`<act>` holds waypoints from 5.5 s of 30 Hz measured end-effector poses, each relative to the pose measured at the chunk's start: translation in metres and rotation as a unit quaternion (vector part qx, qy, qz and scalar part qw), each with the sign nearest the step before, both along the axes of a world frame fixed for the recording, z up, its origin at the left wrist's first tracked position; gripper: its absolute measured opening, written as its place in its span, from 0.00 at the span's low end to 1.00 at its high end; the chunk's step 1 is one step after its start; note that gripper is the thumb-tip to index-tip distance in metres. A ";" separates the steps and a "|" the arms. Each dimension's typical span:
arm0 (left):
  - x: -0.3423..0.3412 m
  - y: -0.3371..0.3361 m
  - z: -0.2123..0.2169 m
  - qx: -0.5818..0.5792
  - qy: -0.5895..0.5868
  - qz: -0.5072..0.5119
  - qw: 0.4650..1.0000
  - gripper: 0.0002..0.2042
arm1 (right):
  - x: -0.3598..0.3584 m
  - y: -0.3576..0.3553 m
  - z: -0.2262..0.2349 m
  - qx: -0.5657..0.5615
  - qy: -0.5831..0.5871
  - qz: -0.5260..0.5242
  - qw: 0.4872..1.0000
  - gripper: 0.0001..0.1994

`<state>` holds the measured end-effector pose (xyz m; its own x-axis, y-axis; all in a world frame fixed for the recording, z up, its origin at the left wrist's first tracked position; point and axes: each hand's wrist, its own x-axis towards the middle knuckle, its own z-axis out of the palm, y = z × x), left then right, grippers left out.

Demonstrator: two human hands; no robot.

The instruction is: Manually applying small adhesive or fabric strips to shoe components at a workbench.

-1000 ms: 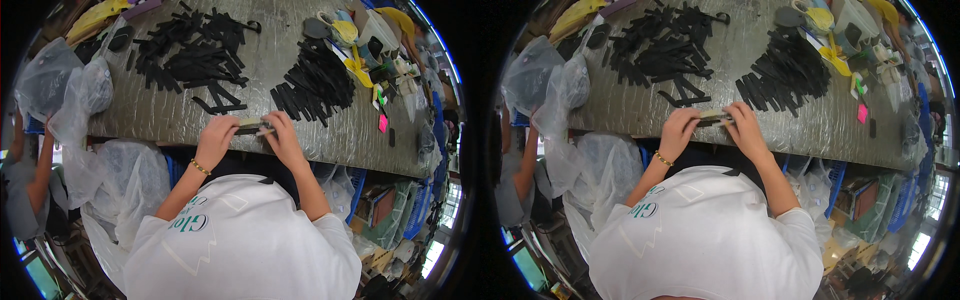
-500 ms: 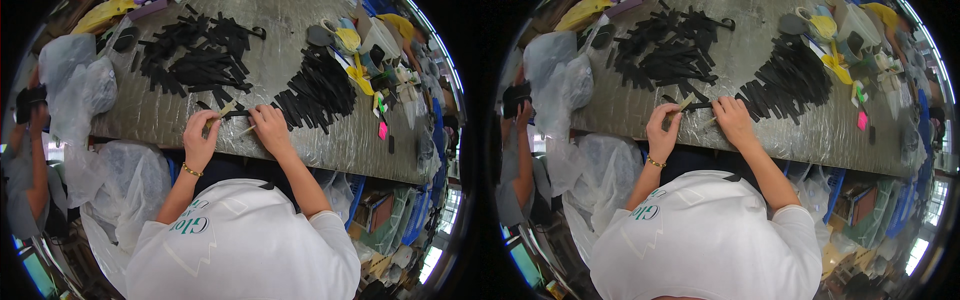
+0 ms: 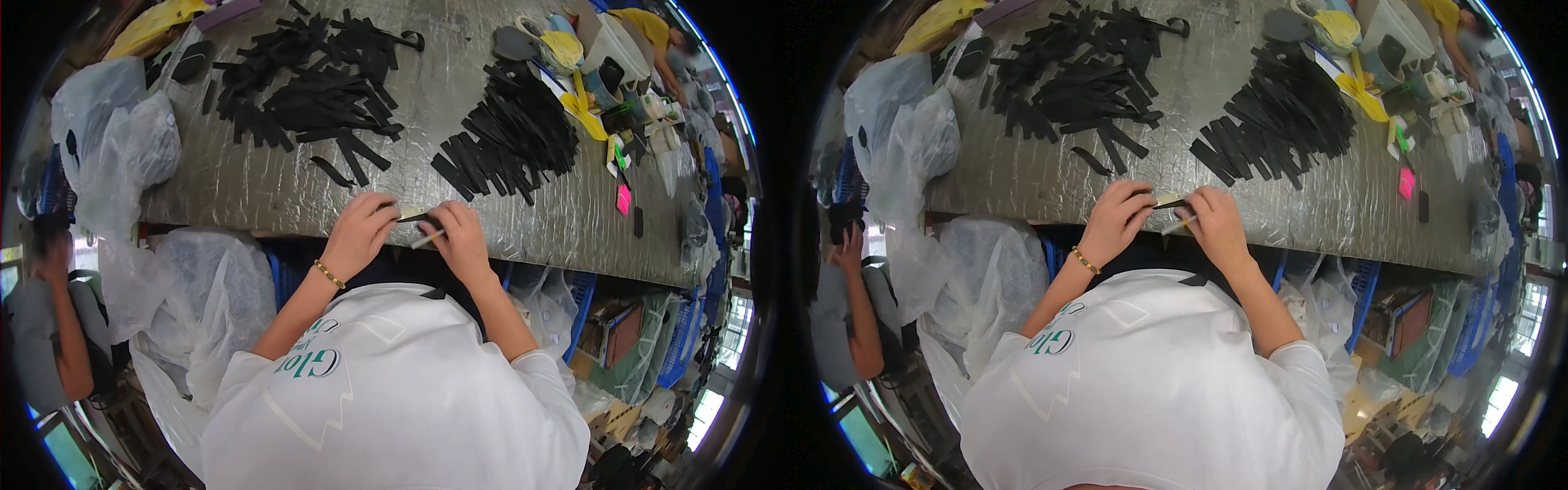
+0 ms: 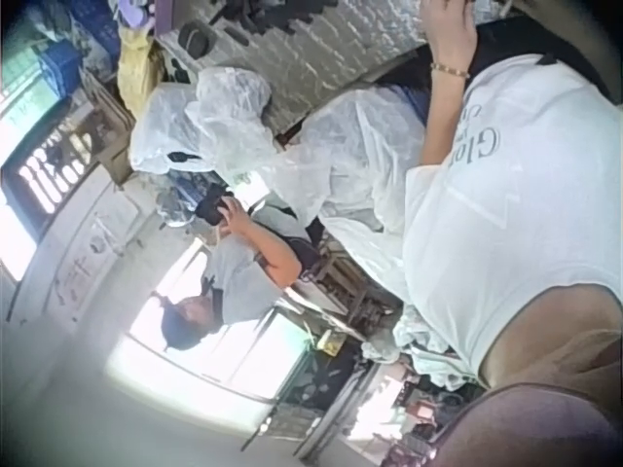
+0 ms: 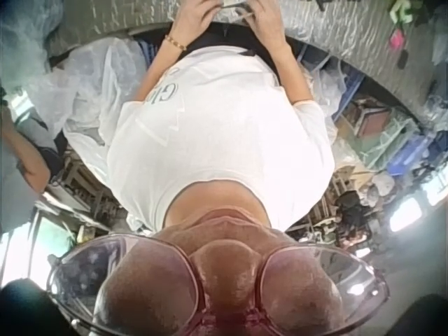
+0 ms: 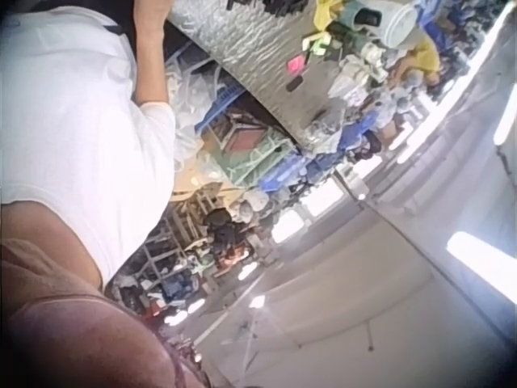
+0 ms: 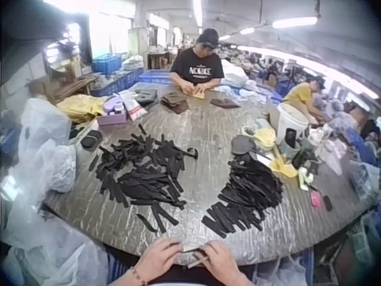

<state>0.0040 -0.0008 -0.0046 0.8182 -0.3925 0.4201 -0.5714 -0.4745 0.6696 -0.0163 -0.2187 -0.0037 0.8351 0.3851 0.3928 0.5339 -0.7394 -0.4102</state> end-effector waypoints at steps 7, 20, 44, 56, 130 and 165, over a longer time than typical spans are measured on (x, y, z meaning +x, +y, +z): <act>-0.003 0.000 -0.006 0.011 0.055 -0.038 0.998 0.08 | -0.007 0.009 -0.004 0.070 0.075 -0.121 0.987 0.12; -0.008 -0.006 -0.007 0.042 0.028 -0.016 0.999 0.17 | -0.012 0.015 -0.011 0.092 0.057 -0.128 0.986 0.09; -0.008 -0.012 -0.006 0.111 -0.024 -0.026 0.993 0.18 | -0.001 0.003 0.012 0.288 0.278 -0.122 0.908 0.09; -0.007 -0.011 -0.003 0.101 -0.005 -0.030 0.994 0.19 | -0.002 0.004 0.009 0.262 0.243 -0.137 0.924 0.09; 0.009 0.029 -0.011 0.083 -0.065 -0.029 0.994 0.11 | 0.025 0.008 0.001 -0.098 -0.099 0.132 0.981 0.13; -0.001 -0.012 -0.011 0.073 -0.019 -0.048 0.996 0.17 | -0.009 0.015 -0.012 0.175 0.115 -0.151 0.966 0.08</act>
<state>0.0026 -0.0125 -0.0157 0.7593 -0.5268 0.3820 -0.6417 -0.5082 0.5744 -0.0252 -0.2033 -0.0157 0.9693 -0.0131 0.2454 0.1802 -0.6410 -0.7461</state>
